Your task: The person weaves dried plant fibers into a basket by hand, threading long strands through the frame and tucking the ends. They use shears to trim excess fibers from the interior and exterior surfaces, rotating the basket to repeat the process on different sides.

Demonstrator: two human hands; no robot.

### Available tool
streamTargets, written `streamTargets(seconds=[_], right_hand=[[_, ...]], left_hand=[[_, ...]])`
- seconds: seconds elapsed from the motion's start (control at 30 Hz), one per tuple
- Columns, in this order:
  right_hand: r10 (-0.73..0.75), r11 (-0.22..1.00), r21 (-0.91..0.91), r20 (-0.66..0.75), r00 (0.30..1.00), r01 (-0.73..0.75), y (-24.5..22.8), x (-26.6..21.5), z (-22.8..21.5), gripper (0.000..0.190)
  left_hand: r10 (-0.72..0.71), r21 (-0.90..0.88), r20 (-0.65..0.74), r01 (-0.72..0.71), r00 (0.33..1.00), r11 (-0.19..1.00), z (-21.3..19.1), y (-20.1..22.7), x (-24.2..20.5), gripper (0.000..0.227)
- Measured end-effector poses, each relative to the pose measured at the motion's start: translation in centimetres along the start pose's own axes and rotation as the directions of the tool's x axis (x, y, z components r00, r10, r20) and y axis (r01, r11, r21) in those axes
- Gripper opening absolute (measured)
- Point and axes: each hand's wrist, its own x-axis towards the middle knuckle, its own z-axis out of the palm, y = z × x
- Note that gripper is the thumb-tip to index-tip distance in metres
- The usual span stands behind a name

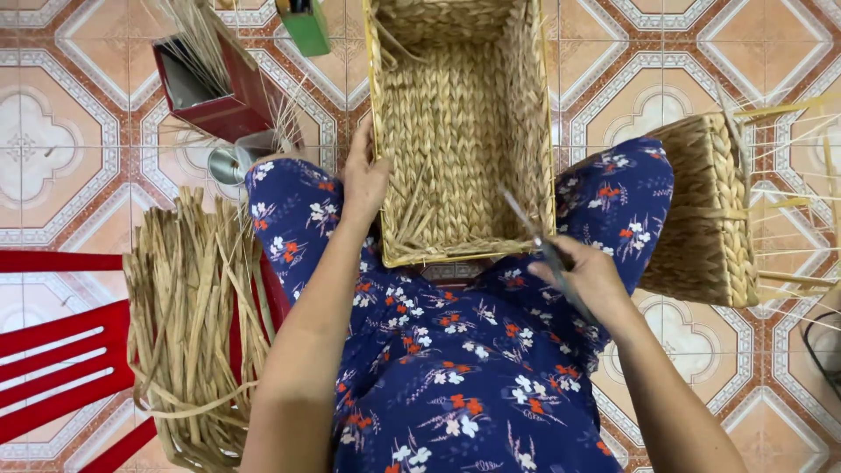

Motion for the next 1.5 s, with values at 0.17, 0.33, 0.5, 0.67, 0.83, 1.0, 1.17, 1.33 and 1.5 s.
streamTargets(seconds=[0.17, 0.33, 0.5, 0.67, 0.83, 1.0, 1.17, 1.33, 1.5], right_hand=[[0.046, 0.98, 0.196, -0.3, 0.953, 0.015, -3.2, 4.5, -1.8, 0.041], [-0.115, 0.99, -0.001, -0.573, 0.811, 0.139, -0.4, 12.5, -0.3, 0.034], [-0.13, 0.973, 0.077, -0.596, 0.792, 0.218, -0.7, 13.9, 1.3, 0.04], [-0.174, 0.938, 0.119, -0.652, 0.738, 0.326, -0.2, 12.4, 0.8, 0.04], [-0.175, 0.843, 0.271, -0.68, 0.712, 0.465, -2.1, 8.3, 0.8, 0.038], [-0.224, 0.682, 0.394, -0.689, 0.689, 0.616, -2.4, 7.0, 1.0, 0.045], [-0.279, 0.629, 0.414, -0.67, 0.688, 0.658, -0.4, 9.8, 1.7, 0.044], [-0.247, 0.59, 0.523, -0.609, 0.754, 0.615, -1.2, 11.3, 1.5, 0.045], [-0.296, 0.533, 0.541, -0.601, 0.743, 0.65, -0.5, 12.8, 1.6, 0.045]], left_hand=[[0.051, -0.129, 0.031, -0.047, 0.998, 0.991, -1.0, -3.2, 3.4, 0.076], [-0.161, -0.199, 0.101, 0.179, 0.982, 0.964, -0.4, 2.4, 5.7, 0.08], [-0.26, 0.396, -0.076, 0.269, 0.963, 0.878, 0.5, 4.4, 5.7, 0.073], [-0.058, 0.101, -0.044, 0.062, 0.997, 0.993, 0.9, 5.7, 3.2, 0.067], [0.152, -0.032, -0.078, -0.155, 0.985, 0.987, 0.5, 8.7, 0.3, 0.07], [0.1, -0.328, -0.101, -0.128, 0.99, 0.936, 0.4, 11.0, -1.7, 0.067], [0.215, -0.336, -0.077, -0.229, 0.974, 0.914, 0.5, 7.7, -0.1, 0.065], [0.098, -0.286, -0.096, -0.122, 0.991, 0.95, 0.4, 6.6, 1.8, 0.072], [0.364, -0.044, -0.024, -0.365, 0.931, 0.93, -0.9, 4.9, 2.8, 0.074]])
